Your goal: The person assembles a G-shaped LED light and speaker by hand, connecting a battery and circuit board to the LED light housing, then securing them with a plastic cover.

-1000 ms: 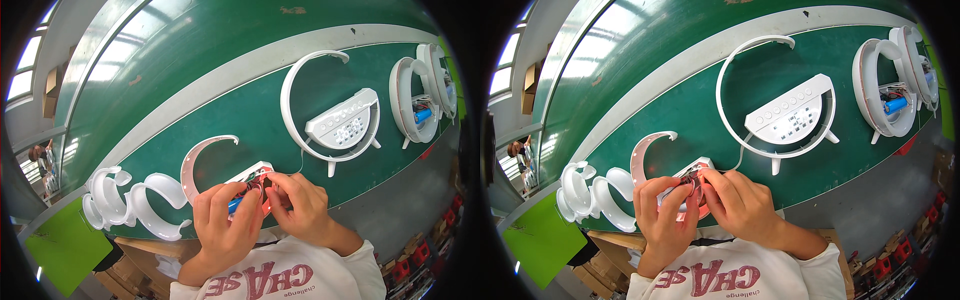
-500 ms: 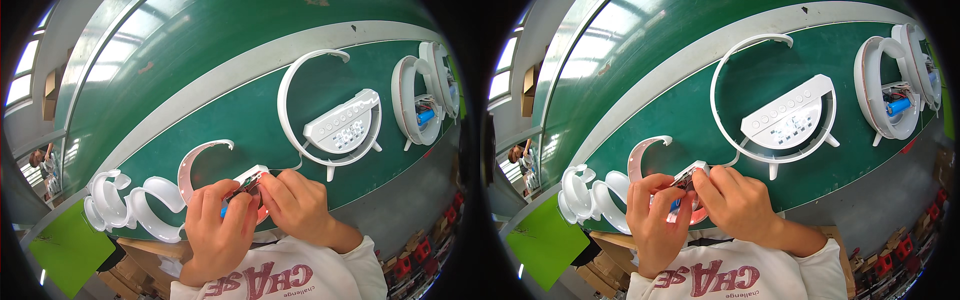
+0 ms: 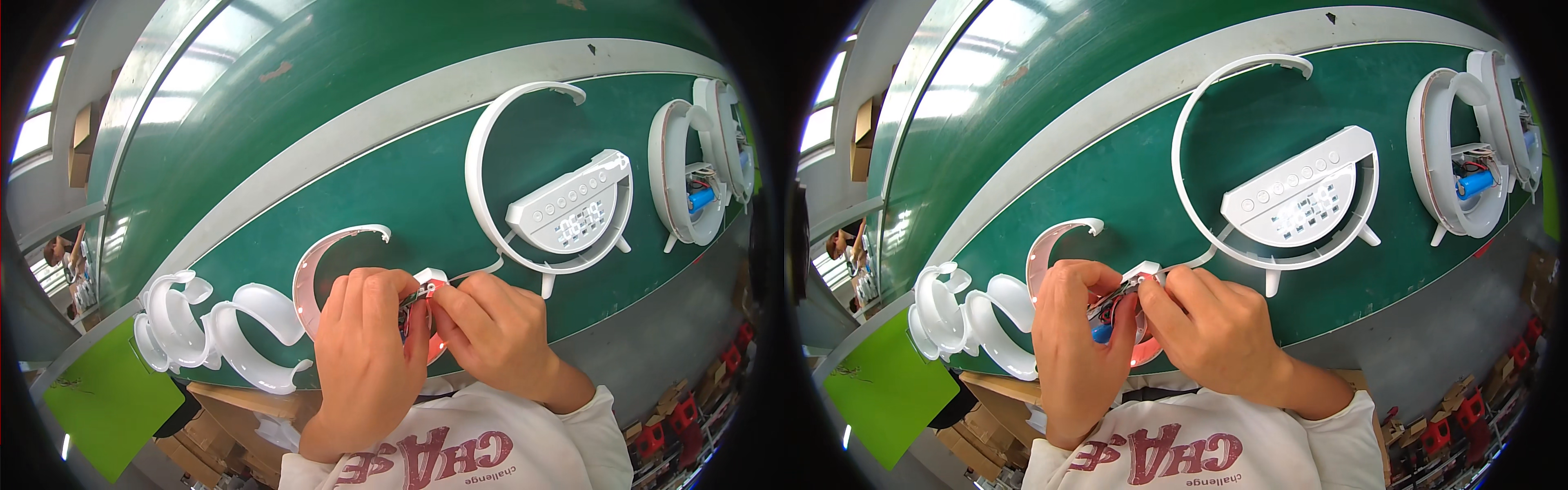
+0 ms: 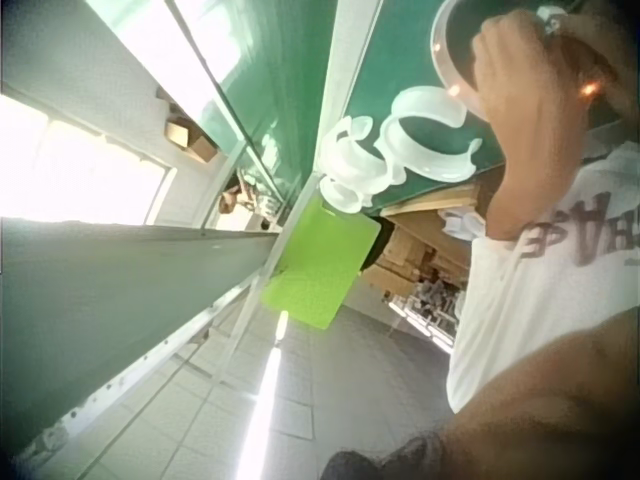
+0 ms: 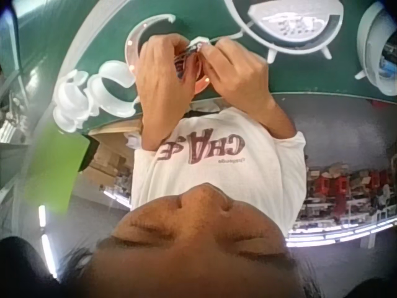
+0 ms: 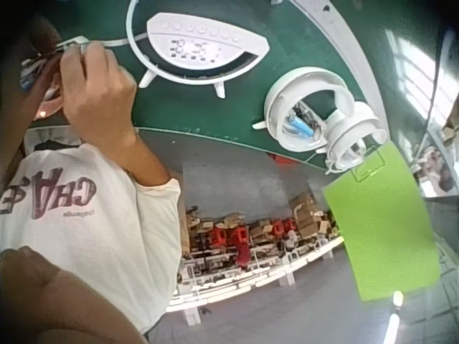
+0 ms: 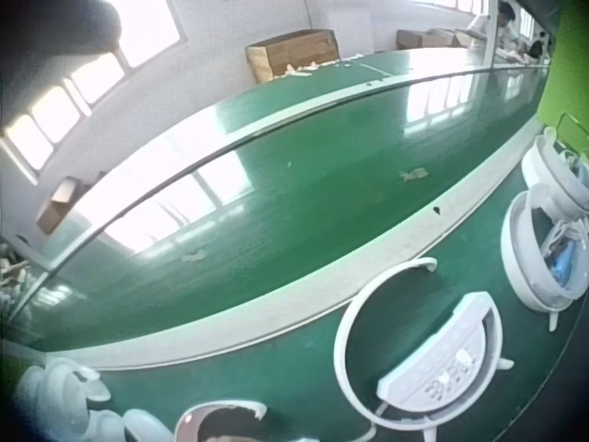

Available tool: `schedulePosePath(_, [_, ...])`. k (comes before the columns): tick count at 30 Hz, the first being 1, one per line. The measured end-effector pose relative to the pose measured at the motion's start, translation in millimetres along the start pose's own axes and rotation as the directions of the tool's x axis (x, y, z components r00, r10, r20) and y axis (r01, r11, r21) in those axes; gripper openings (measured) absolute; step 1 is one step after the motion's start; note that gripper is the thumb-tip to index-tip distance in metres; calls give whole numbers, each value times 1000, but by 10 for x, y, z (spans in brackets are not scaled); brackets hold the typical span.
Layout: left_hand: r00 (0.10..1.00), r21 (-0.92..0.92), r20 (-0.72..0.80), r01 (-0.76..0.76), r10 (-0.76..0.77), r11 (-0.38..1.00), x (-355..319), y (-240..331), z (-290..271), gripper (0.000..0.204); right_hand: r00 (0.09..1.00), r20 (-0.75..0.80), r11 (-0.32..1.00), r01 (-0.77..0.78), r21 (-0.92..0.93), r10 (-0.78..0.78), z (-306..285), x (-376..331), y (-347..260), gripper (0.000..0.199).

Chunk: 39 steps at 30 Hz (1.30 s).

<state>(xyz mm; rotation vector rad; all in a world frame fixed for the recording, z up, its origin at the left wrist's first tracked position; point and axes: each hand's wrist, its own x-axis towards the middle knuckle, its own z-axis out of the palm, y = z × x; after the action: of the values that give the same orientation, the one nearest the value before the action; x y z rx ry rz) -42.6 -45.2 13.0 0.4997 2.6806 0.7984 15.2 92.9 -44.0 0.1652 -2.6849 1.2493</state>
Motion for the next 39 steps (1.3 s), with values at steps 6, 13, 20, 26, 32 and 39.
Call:
schedulePosePath(6, [997,46,-41,-57,59,997,8,-6,32,28,998,-57,1000,-16,-23,15,64,-13,-8,28])
schedulePosePath(13, [1000,-6,20,2,-2,1000,51,-16,14,25,989,46,986,141,-92,-138,-52,-6,85,17])
schedulePosePath(20, [995,150,97,-10,-4,989,113,102,-49,24,967,149,922,245,-299,-209,-132,-14,-2,13])
schedulePosePath(26, [995,-79,94,-26,33,997,94,-111,-121,23,960,148,905,275,-323,-239,-100,13,-28,15])
schedulePosePath(32, [954,-165,-248,128,-166,978,-430,-498,-843,25,967,104,949,250,-193,-234,-80,-117,-3,33])
schedulePosePath(39, [932,612,-357,183,62,769,-680,-1184,-1252,28,883,-3,881,468,63,-469,4,-283,-253,35])
